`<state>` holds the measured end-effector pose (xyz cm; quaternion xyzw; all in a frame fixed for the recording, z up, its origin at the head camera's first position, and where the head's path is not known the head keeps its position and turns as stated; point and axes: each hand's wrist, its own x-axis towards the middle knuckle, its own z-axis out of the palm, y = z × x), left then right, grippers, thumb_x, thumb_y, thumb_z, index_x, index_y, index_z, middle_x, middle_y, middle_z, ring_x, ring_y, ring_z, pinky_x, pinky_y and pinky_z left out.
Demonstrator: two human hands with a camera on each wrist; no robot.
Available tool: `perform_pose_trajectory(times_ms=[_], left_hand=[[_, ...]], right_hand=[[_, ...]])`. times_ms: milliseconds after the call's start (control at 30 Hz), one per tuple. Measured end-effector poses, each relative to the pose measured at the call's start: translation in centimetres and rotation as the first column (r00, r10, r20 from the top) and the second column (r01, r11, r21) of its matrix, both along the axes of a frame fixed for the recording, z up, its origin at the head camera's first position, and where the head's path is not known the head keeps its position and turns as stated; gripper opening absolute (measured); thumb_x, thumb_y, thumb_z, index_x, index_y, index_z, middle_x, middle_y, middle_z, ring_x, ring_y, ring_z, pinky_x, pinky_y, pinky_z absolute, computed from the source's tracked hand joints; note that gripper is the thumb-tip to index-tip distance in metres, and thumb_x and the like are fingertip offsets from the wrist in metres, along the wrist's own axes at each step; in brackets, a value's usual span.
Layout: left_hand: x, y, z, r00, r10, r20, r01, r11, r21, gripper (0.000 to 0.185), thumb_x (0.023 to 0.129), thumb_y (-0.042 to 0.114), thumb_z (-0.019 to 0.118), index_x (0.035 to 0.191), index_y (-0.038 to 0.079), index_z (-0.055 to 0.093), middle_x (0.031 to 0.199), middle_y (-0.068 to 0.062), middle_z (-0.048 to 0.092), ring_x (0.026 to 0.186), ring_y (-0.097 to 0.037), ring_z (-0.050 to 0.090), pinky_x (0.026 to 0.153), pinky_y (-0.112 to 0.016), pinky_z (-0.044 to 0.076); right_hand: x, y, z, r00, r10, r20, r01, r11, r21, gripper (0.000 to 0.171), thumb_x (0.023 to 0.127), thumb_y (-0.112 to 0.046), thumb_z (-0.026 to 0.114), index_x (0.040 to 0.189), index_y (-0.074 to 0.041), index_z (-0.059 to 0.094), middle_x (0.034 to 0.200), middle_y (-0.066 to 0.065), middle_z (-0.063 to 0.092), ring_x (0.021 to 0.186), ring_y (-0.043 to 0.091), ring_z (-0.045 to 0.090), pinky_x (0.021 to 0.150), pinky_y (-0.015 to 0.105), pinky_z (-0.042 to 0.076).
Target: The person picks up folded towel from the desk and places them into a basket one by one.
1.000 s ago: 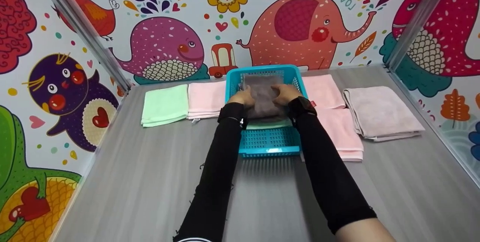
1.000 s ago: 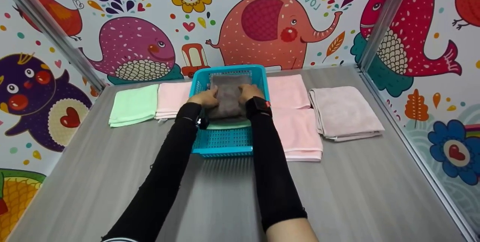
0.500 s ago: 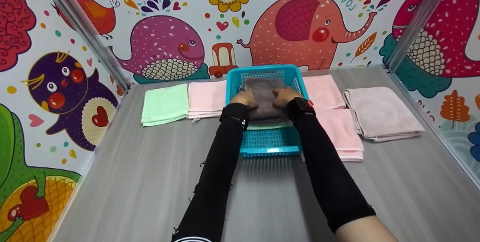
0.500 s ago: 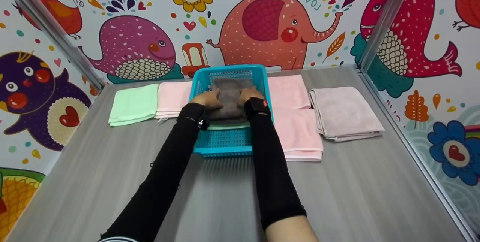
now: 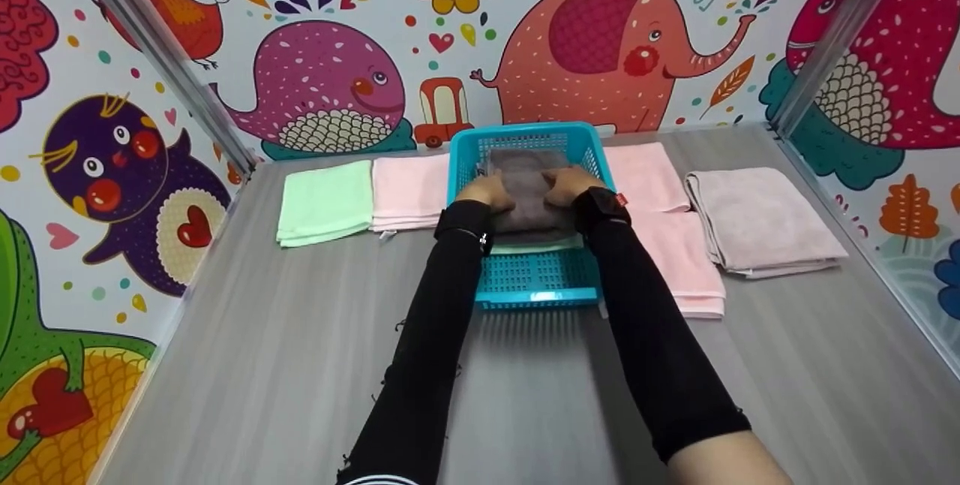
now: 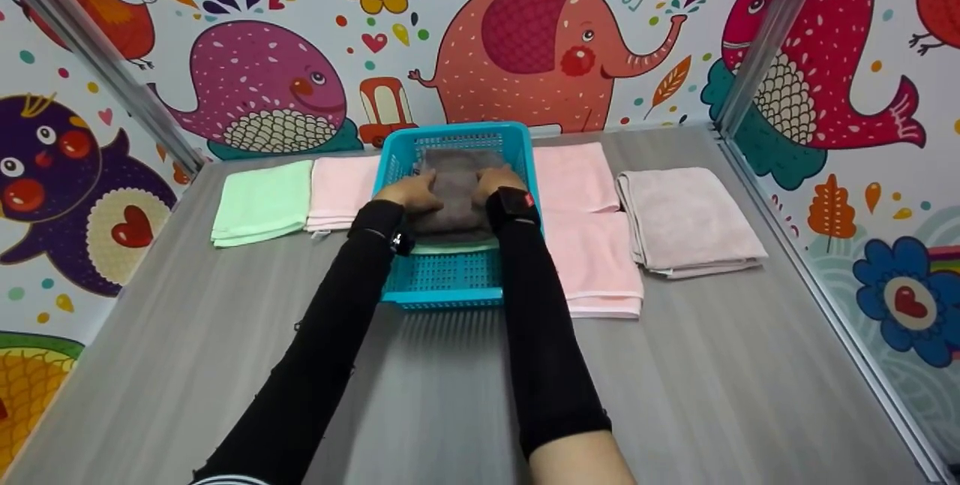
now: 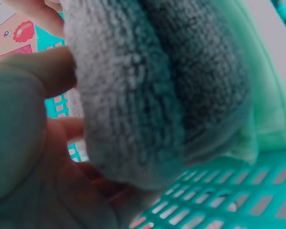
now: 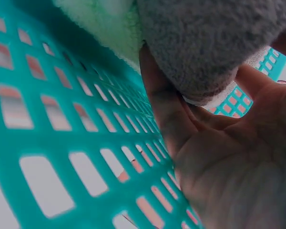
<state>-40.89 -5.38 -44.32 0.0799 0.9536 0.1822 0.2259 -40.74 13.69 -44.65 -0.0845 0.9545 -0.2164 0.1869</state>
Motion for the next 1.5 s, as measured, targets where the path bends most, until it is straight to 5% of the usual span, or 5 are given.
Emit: perform_pose_trajectory(times_ms=[200,433,900,1233,1500], left_hand=[[0.3,0.1,1.0,0.999,0.022,-0.029,-0.022,0.999,0.03,0.077,0.101,0.024,0.057,0.167,0.01,0.018,0.169,-0.018,0.028,0.155,-0.033,0.03,0.123,-0.044,0.033],[1.4,-0.3,3.4,0.966,-0.041,-0.255,0.029,0.998,-0.049,0.048,0.099,0.016,0.064,0.146,0.009,0.057,0.144,-0.015,0.062,0.133,-0.034,0.058,0.11,-0.047,0.048],[2.3,-9.4,3.8,0.766,0.281,-0.579,-0.112,0.944,0.31,0.039,0.1,0.02,0.063,0.138,0.011,0.065,0.123,-0.014,0.067,0.115,-0.031,0.063,0.096,-0.05,0.052],[1.7,-14.1,-4.3,0.927,0.118,-0.355,-0.11,0.993,0.043,0.062,0.103,0.032,0.06,0.159,0.013,0.042,0.165,-0.018,0.037,0.152,-0.041,0.034,0.121,-0.061,0.029],[2.1,-14.0,-6.1,0.948,0.047,-0.315,-0.085,0.99,-0.109,0.06,0.108,0.04,0.047,0.162,0.016,0.037,0.168,-0.014,0.034,0.157,-0.037,0.027,0.126,-0.057,0.022]], right_hand=[[0.9,0.1,1.6,0.997,-0.003,-0.084,0.002,1.0,-0.015,0.065,0.095,-0.012,0.059,0.158,-0.009,0.043,0.164,0.027,0.035,0.155,0.043,0.025,0.121,0.056,0.032],[0.9,0.6,3.7,0.983,0.046,-0.175,-0.053,0.998,-0.031,0.049,0.091,-0.011,0.065,0.139,-0.003,0.062,0.145,0.025,0.056,0.136,0.04,0.046,0.112,0.057,0.043],[2.0,6.4,6.4,0.966,-0.032,-0.258,-0.005,0.99,-0.141,0.068,0.099,-0.024,0.068,0.159,-0.007,0.041,0.151,0.027,0.049,0.138,0.046,0.048,0.111,0.064,0.042],[1.7,7.7,1.2,0.99,-0.092,-0.108,0.069,0.977,-0.202,0.084,0.102,-0.017,0.062,0.168,-0.012,0.01,0.16,0.028,0.04,0.139,0.05,0.049,0.107,0.064,0.046],[1.3,7.1,0.2,0.99,-0.068,-0.126,0.043,0.981,-0.187,0.082,0.101,-0.008,0.052,0.166,-0.003,0.002,0.166,0.033,0.024,0.151,0.052,0.03,0.118,0.066,0.031]])
